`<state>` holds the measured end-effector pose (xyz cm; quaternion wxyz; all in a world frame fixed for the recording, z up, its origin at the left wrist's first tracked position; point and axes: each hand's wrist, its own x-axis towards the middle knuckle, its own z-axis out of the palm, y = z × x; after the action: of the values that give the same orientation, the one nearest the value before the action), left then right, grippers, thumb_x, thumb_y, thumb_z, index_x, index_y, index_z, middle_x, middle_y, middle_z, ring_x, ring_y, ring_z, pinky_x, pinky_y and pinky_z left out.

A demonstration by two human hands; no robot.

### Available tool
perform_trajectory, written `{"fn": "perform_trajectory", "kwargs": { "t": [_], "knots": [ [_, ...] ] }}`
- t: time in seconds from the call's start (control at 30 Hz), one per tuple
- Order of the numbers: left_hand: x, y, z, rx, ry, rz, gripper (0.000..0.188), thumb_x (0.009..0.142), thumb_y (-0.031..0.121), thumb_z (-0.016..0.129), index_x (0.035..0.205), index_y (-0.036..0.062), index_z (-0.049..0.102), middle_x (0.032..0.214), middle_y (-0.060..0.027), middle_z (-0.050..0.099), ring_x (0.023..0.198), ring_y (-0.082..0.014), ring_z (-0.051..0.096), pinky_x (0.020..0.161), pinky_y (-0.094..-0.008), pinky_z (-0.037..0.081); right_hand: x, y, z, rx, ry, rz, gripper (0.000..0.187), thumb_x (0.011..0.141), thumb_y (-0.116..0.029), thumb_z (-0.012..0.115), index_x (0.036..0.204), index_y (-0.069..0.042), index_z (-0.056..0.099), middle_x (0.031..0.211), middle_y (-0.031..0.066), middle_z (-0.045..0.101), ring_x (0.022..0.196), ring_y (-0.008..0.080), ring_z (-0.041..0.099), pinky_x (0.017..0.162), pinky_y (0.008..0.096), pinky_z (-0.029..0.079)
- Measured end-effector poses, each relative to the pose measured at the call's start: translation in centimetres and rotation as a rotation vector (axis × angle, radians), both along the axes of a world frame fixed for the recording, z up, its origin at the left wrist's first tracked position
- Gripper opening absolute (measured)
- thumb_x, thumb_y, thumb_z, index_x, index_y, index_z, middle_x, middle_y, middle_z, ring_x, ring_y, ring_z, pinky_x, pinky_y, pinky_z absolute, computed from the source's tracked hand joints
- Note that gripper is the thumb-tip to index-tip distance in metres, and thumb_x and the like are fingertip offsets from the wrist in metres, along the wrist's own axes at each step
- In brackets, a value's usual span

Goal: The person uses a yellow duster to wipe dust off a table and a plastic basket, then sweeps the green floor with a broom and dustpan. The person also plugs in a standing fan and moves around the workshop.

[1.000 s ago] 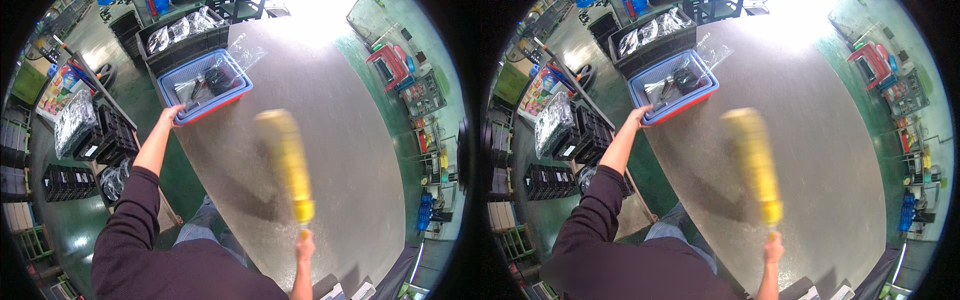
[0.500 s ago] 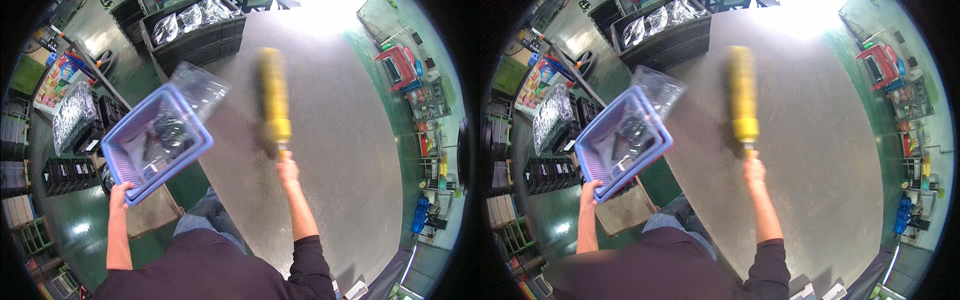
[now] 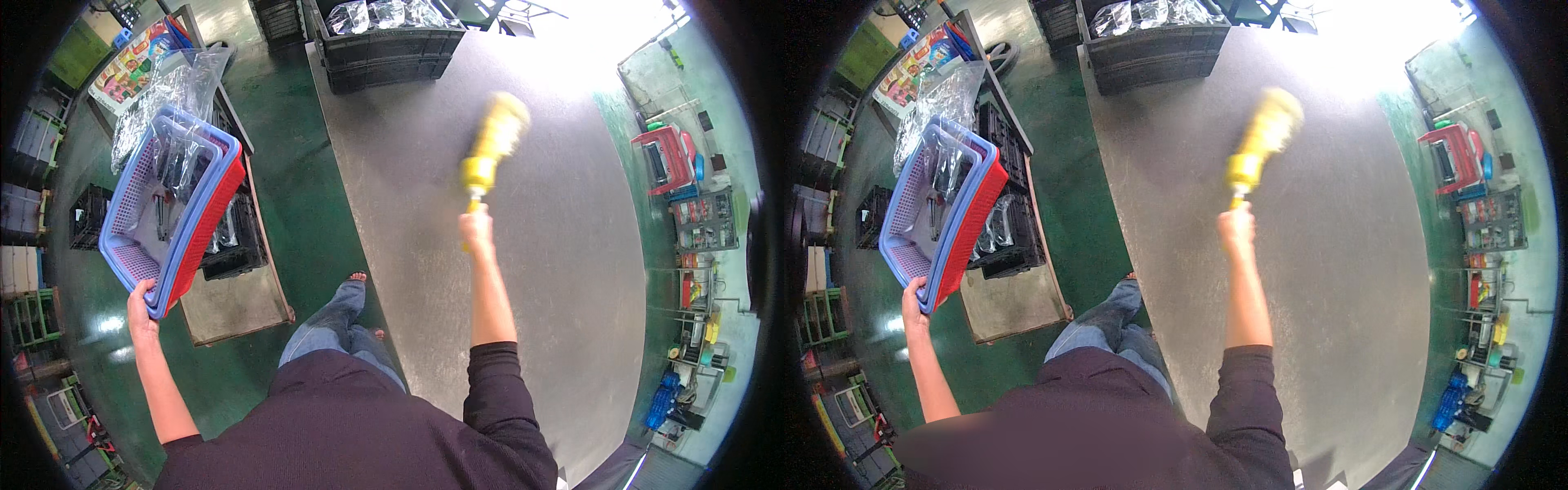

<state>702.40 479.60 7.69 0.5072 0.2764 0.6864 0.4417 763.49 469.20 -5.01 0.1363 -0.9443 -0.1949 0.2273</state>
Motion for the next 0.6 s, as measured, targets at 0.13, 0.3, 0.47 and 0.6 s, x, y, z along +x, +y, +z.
{"fn": "perform_trajectory", "kwargs": {
  "t": [0.13, 0.3, 0.47, 0.6],
  "knots": [
    [-0.9, -1.0, -1.8, -0.074, -0.12, -0.033, 0.017, 0.075, 0.016, 0.056, 0.083, 0.0007, 0.058, 0.078, -0.0103, 0.062, 0.062, -0.0201, 0.061, 0.052, -0.0401, 0.056, -11.2, -2.5, -3.0, -0.154, 0.255, 0.74, 0.032, 0.081, -0.02, 0.049, 0.111, -0.01, 0.042, 0.088, 0.0208, 0.062, 0.086, 0.037, 0.061, 0.071, 0.0494, 0.047],
    [-2.2, -2.7, -2.6, -0.085, -0.079, -0.062, 0.019, 0.077, 0.018, 0.055, 0.085, 0.0011, 0.058, 0.079, -0.0095, 0.062, 0.062, -0.0196, 0.061, 0.052, -0.0409, 0.056, -9.7, -16.9, -5.5, 0.21, 0.02, 0.652, 0.028, 0.08, -0.018, 0.053, 0.105, -0.009, 0.044, 0.073, 0.0188, 0.061, 0.067, 0.0386, 0.061, 0.055, 0.048, 0.046],
    [-3.4, -3.8, -2.3, -0.065, -0.036, -0.141, 0.024, 0.079, 0.021, 0.055, 0.088, -0.0007, 0.058, 0.081, -0.0092, 0.061, 0.064, -0.0194, 0.062, 0.054, -0.039, 0.056, 3.3, -26.8, -5.4, 0.451, -0.321, -0.502, 0.019, 0.077, -0.011, 0.052, 0.09, -0.001, 0.044, 0.059, 0.0115, 0.054, 0.044, 0.0233, 0.055, 0.044, 0.0368, 0.047],
    [-2.4, -2.6, -2.9, -0.019, -0.081, -0.212, 0.024, 0.082, 0.021, 0.052, 0.089, -0.001, 0.059, 0.082, -0.0087, 0.061, 0.068, -0.0185, 0.061, 0.057, -0.0389, 0.056, -0.8, -24.4, -4.8, 0.216, -0.121, -0.455, 0.02, 0.076, -0.013, 0.056, 0.091, -0.003, 0.046, 0.063, 0.0069, 0.055, 0.055, 0.0214, 0.058, 0.05, 0.0365, 0.048]
  ]
}}
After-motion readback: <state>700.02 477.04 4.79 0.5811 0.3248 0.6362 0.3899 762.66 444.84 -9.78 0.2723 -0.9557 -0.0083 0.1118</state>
